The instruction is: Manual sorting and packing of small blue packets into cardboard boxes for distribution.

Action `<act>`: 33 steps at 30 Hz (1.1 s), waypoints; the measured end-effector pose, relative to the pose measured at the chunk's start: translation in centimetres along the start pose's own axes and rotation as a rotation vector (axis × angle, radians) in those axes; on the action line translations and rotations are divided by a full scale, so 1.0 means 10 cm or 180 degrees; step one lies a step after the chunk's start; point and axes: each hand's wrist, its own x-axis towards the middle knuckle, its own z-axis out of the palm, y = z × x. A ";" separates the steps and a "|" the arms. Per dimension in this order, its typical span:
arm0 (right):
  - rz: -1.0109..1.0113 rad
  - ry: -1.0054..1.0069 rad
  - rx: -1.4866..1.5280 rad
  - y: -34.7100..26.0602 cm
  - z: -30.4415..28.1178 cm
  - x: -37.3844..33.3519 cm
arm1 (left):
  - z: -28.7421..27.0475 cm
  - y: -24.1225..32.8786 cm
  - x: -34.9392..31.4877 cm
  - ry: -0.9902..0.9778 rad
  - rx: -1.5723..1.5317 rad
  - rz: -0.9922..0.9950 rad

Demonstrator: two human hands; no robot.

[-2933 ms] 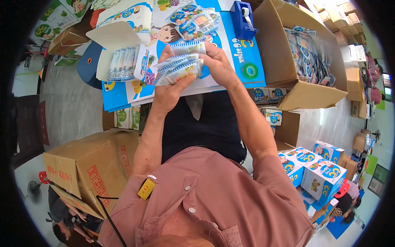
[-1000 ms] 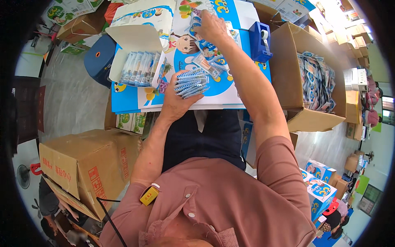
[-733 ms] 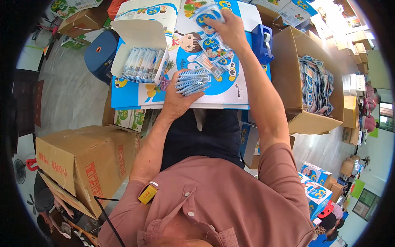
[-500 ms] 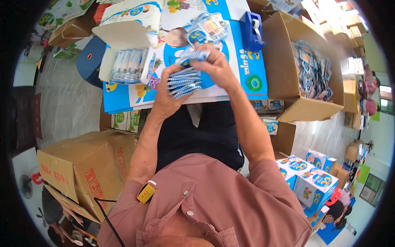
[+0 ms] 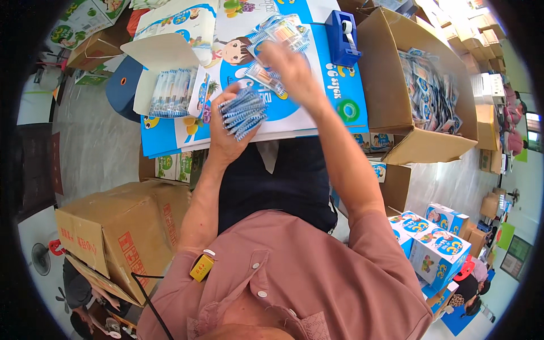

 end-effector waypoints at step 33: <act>0.0871 0.0170 0.0213 -0.05 0.10 0.20 | -0.05 0.04 -0.01 -0.0292 -0.1025 -0.0898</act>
